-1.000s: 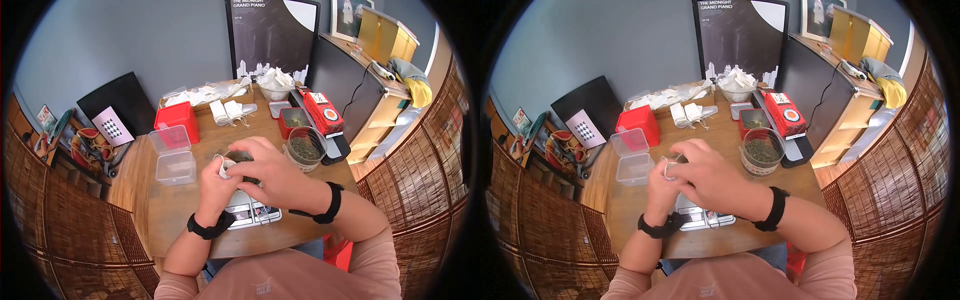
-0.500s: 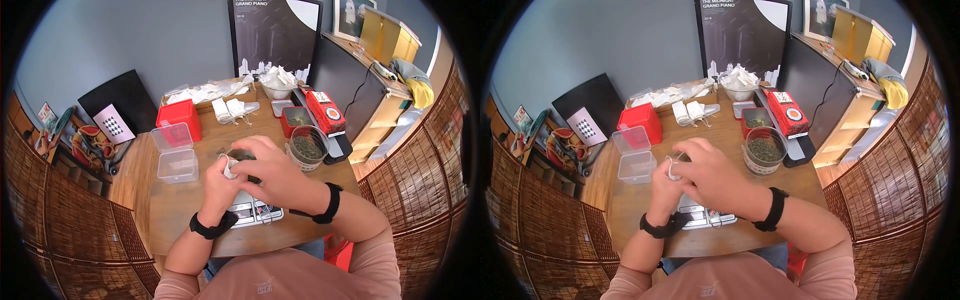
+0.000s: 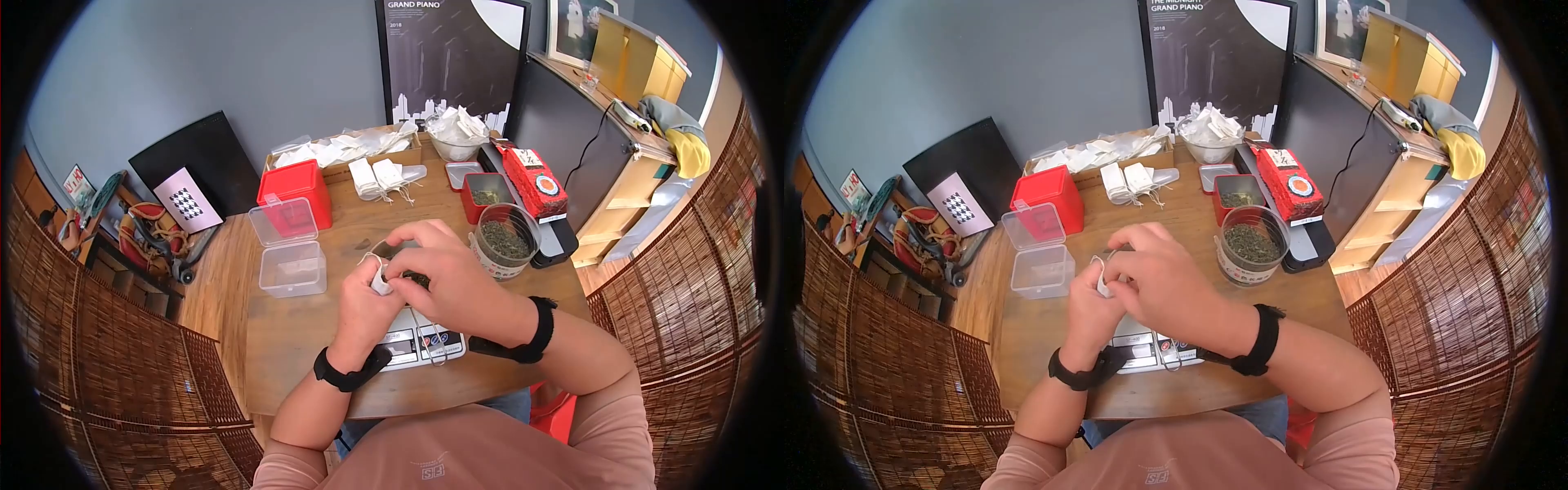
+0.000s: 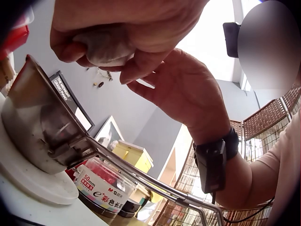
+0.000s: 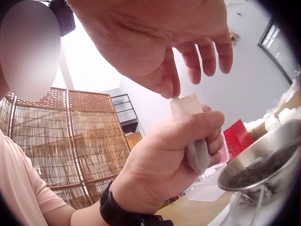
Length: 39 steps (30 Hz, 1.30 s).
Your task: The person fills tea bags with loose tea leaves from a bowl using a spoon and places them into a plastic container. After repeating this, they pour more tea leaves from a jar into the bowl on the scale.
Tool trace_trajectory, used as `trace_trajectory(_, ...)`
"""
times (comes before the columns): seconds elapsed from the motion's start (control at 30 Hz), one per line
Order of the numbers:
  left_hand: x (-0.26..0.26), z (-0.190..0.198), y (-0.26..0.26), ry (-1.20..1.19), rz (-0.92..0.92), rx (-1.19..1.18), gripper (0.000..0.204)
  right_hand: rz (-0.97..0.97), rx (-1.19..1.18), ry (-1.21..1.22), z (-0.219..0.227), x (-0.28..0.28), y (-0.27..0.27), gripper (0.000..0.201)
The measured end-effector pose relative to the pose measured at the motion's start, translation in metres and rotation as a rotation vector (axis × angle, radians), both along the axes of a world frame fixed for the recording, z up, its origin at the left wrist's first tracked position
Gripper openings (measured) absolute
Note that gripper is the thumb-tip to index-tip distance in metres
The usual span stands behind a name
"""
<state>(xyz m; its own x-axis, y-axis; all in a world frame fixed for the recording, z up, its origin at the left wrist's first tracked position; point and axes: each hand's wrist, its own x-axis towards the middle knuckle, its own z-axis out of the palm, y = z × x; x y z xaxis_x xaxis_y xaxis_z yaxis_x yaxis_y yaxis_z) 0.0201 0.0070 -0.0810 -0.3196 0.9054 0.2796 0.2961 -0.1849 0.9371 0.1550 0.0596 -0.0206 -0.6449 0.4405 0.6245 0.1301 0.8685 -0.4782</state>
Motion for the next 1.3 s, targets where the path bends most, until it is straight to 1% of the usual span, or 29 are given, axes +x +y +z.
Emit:
trace_trajectory(0.1,0.003,0.006,-0.002,0.025,0.012,-0.006,0.016,-0.019,-0.024,0.0,0.0,0.0,0.003,0.005)
trace_trajectory(0.2,0.004,0.013,-0.004,0.029,0.0,-0.042,0.016,-0.035,0.005,-0.008,0.0,0.001,0.004,0.005)
trace_trajectory(0.27,0.002,0.009,-0.004,0.02,-0.001,-0.034,0.016,0.002,0.021,-0.092,0.002,0.004,0.004,0.015)
trace_trajectory(0.33,0.002,0.004,-0.003,0.011,-0.002,-0.027,0.016,0.031,0.007,-0.098,0.004,0.005,0.001,0.018)
trace_trajectory(0.4,0.002,0.001,-0.002,-0.111,-0.017,0.053,0.016,0.057,-0.009,-0.102,0.003,0.005,-0.002,0.021)
trace_trajectory(0.53,0.002,-0.003,-0.001,-0.12,-0.021,0.073,0.016,0.073,0.009,-0.143,-0.002,0.004,-0.003,0.027)
trace_trajectory(0.57,0.002,-0.002,-0.002,-0.143,-0.024,0.031,0.016,0.068,0.013,-0.168,-0.003,0.004,-0.003,0.028)
trace_trajectory(0.6,0.001,-0.002,-0.002,-0.166,-0.028,-0.01,0.016,0.068,0.014,-0.168,-0.003,0.004,-0.003,0.028)
trace_trajectory(0.7,0.002,-0.002,-0.001,-0.145,-0.016,0.007,0.016,0.074,0.004,-0.172,0.0,0.005,-0.003,0.028)
trace_trajectory(0.77,0.003,0.0,-0.002,-0.106,-0.024,0.017,0.015,0.054,0.027,-0.088,0.003,0.005,-0.003,0.02)
trace_trajectory(0.83,0.002,0.001,-0.002,-0.067,-0.034,0.029,0.015,0.059,0.013,-0.134,-0.003,0.004,-0.003,0.021)
trace_trajectory(0.9,0.001,0.0,-0.004,-0.094,-0.063,-0.001,0.018,0.067,0.001,-0.181,-0.007,0.003,0.0,0.023)
trace_trajectory(0.93,0.001,0.0,-0.004,-0.095,-0.061,-0.001,0.018,0.07,0.011,-0.159,-0.007,0.003,0.001,0.021)
trace_trajectory(1.0,0.003,0.003,-0.005,-0.006,-0.043,0.02,0.023,0.076,0.022,-0.137,-0.005,0.001,0.002,0.018)
trace_trajectory(1.07,0.003,0.006,-0.006,0.007,-0.059,0.031,0.026,0.051,0.021,-0.072,0.002,0.001,0.002,0.015)
trace_trajectory(1.13,0.002,0.005,-0.006,0.02,-0.077,0.043,0.029,0.073,0.039,-0.083,0.004,0.002,0.005,0.015)
trace_trajectory(1.2,-0.003,0.0,-0.006,-0.121,-0.168,0.075,0.03,0.094,0.061,-0.094,0.009,0.003,0.006,0.015)
trace_trajectory(1.27,-0.004,0.003,-0.006,-0.137,-0.188,0.056,0.029,0.108,0.029,-0.059,0.017,0.005,0.005,0.016)
trace_trajectory(1.3,-0.005,0.004,-0.008,-0.151,-0.215,0.033,0.028,0.11,0.026,-0.058,0.012,0.003,0.005,0.016)
